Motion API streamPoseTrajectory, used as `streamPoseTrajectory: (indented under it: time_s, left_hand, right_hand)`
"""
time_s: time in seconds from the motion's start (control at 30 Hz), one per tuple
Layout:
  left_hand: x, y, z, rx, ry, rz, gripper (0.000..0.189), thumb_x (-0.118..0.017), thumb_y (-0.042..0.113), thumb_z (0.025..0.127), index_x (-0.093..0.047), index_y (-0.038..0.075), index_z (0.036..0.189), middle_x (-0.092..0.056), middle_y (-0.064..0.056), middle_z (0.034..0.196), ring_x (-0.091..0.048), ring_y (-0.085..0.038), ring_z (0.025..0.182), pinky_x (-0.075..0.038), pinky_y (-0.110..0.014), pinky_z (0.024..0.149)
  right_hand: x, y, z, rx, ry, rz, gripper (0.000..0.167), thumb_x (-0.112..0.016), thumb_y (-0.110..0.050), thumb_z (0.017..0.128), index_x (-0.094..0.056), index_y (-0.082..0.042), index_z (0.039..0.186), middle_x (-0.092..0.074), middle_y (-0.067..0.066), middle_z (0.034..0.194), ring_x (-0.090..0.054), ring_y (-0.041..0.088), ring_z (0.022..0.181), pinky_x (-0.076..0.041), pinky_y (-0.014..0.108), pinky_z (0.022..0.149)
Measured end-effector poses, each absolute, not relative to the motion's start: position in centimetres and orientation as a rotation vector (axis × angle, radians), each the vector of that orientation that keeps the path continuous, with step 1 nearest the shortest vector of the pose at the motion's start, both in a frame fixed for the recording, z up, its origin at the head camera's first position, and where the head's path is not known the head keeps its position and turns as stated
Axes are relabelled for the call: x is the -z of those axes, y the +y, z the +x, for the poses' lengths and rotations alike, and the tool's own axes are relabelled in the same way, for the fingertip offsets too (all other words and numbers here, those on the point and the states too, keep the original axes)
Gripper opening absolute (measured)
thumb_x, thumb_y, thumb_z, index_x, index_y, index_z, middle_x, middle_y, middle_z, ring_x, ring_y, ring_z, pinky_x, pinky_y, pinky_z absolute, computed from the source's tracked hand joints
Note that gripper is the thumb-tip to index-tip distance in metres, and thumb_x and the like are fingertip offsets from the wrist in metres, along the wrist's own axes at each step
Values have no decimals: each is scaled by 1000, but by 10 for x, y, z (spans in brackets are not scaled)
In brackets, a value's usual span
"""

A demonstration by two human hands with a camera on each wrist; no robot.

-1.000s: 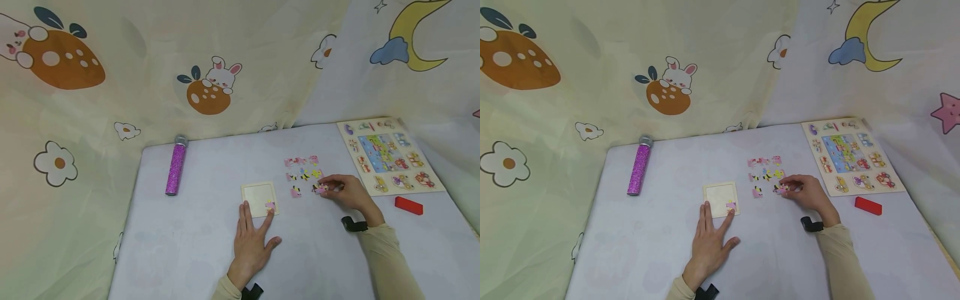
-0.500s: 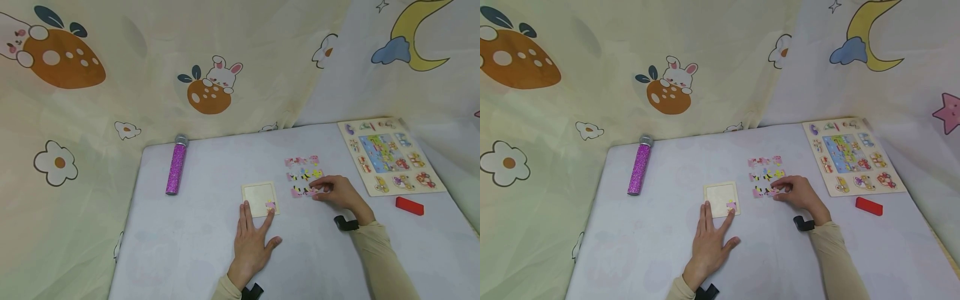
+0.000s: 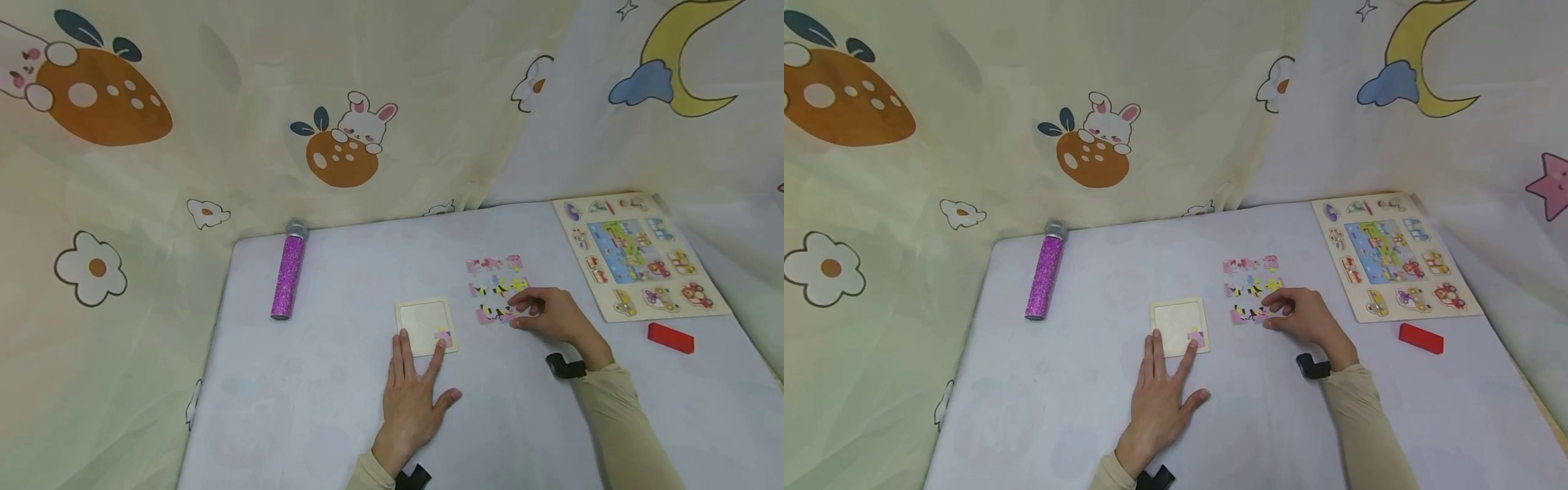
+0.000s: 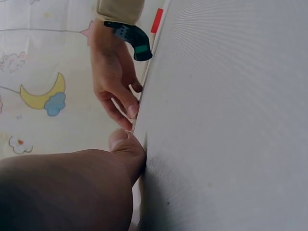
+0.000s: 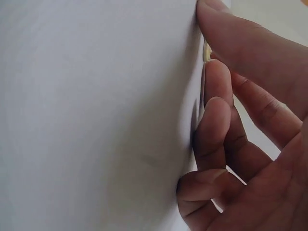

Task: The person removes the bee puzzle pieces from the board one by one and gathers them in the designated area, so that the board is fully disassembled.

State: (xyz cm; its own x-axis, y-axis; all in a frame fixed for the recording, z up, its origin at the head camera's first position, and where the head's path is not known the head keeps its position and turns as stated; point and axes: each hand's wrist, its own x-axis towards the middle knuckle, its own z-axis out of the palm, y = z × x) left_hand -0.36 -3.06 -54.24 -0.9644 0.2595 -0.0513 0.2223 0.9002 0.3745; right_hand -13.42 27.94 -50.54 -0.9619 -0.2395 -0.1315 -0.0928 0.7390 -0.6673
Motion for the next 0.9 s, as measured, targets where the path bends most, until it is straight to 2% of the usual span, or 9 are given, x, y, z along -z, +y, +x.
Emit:
streamPoseTrajectory:
  time_s: [0.13,0.23,0.4,0.57,0.73,0.9]
  left_hand:
    - [543,-30,-3,-545,2944,355,100,-55,71,98,-19,14,171,4,-34,174,1,-48,164,-26,-55,129]
    - [543,-30,-3,-541,2928,338,106,-54,73,97,-16,8,171,6,-32,175,3,-46,164,-26,-54,130]
    - [542,-31,-3,-534,2940,331,103,-55,72,97,-19,8,170,2,-32,175,-1,-46,164,-28,-53,129]
    - [540,-33,-4,-552,2952,330,100,-58,68,97,-23,9,170,-1,-32,175,-6,-46,164,-30,-53,128]
    - [538,-33,-5,-557,2948,335,99,-58,67,98,-23,9,170,-1,-32,175,-6,-46,164,-30,-53,128]
    - [539,-33,-5,-530,2926,325,100,-58,68,97,-21,10,170,1,-31,175,-2,-45,165,-29,-52,129]
  right_hand:
    - [502,277,-131,1040,2769,-269,37,-93,-21,82,-78,-6,112,-72,3,91,-56,16,80,-44,24,68]
    - [498,268,-127,1075,2820,-295,37,-94,-21,81,-79,-5,111,-71,3,87,-55,15,77,-44,23,67]
    - [498,236,-123,1169,2837,-446,34,-95,-16,78,-80,-5,106,-71,2,82,-58,15,73,-47,23,66]
    - [504,201,-117,1153,2772,-604,38,-96,-16,77,-80,-5,108,-73,2,86,-62,15,75,-52,25,68]
    - [509,177,-111,1053,2734,-625,44,-96,-19,78,-78,-5,115,-70,-1,90,-58,11,76,-49,23,69]
    - [510,166,-108,991,2762,-632,44,-96,-21,78,-78,-8,115,-68,-2,91,-54,10,75,-46,23,68]
